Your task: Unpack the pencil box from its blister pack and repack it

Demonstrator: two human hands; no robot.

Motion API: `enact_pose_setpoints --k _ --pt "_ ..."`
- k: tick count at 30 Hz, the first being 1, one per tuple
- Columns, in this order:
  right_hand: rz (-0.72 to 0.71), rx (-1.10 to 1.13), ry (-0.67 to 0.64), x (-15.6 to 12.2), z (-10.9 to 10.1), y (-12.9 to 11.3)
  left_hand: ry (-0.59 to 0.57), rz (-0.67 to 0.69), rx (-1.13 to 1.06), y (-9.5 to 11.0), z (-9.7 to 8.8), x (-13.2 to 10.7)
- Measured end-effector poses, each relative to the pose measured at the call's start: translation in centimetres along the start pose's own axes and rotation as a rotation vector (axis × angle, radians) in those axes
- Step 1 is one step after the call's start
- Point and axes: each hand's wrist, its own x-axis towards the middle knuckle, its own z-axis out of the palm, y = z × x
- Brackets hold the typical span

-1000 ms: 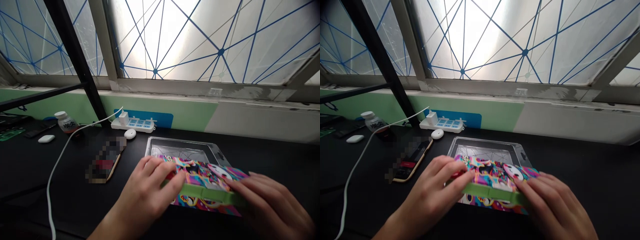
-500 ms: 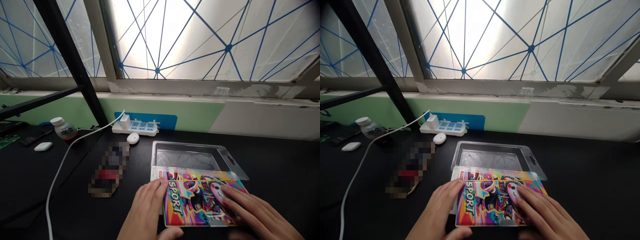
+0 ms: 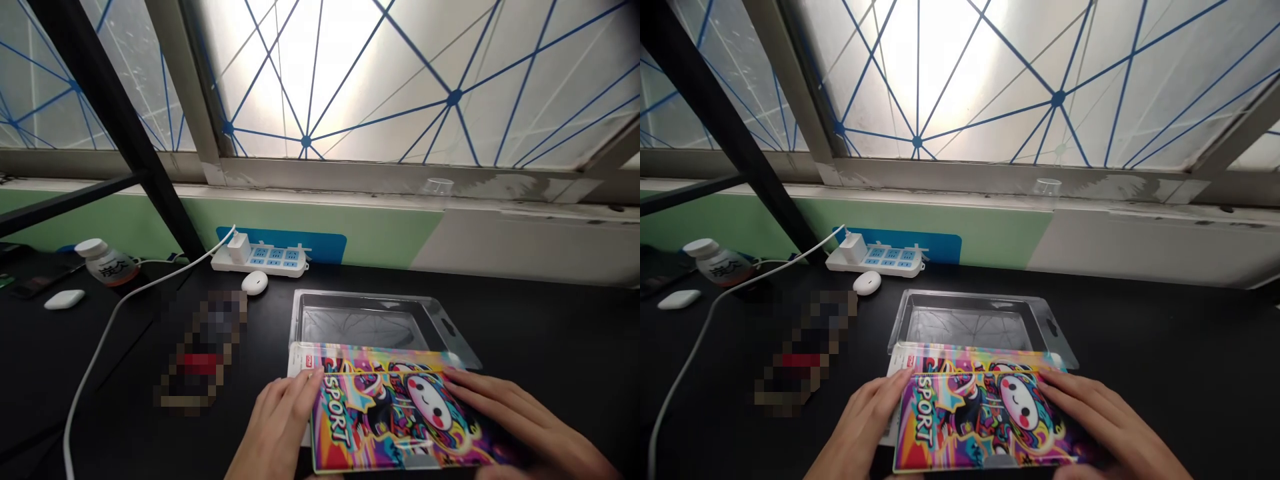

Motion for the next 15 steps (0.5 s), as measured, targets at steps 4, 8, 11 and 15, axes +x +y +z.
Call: enact_pose_setpoints --k 4,8,11,15 --pt "0.290 0.224 -0.062 3.2 -3.0 -1.7 -0.018 -0.017 -0.056 0.5 -0.6 -0.1" --pt "0.500 0.203 0.082 5.6 -3.6 -3.0 -0.023 -0.095 -0.120 1.5 -1.2 0.0" --pt "0.462 0.212 0.137 5.3 -3.1 -3.4 -0.029 -0.115 -0.154 1.8 -1.6 0.1" --pt "0.295 0.228 0.060 2.9 -3.1 -3.1 -0.021 -0.129 -0.129 1.5 -1.9 0.1"
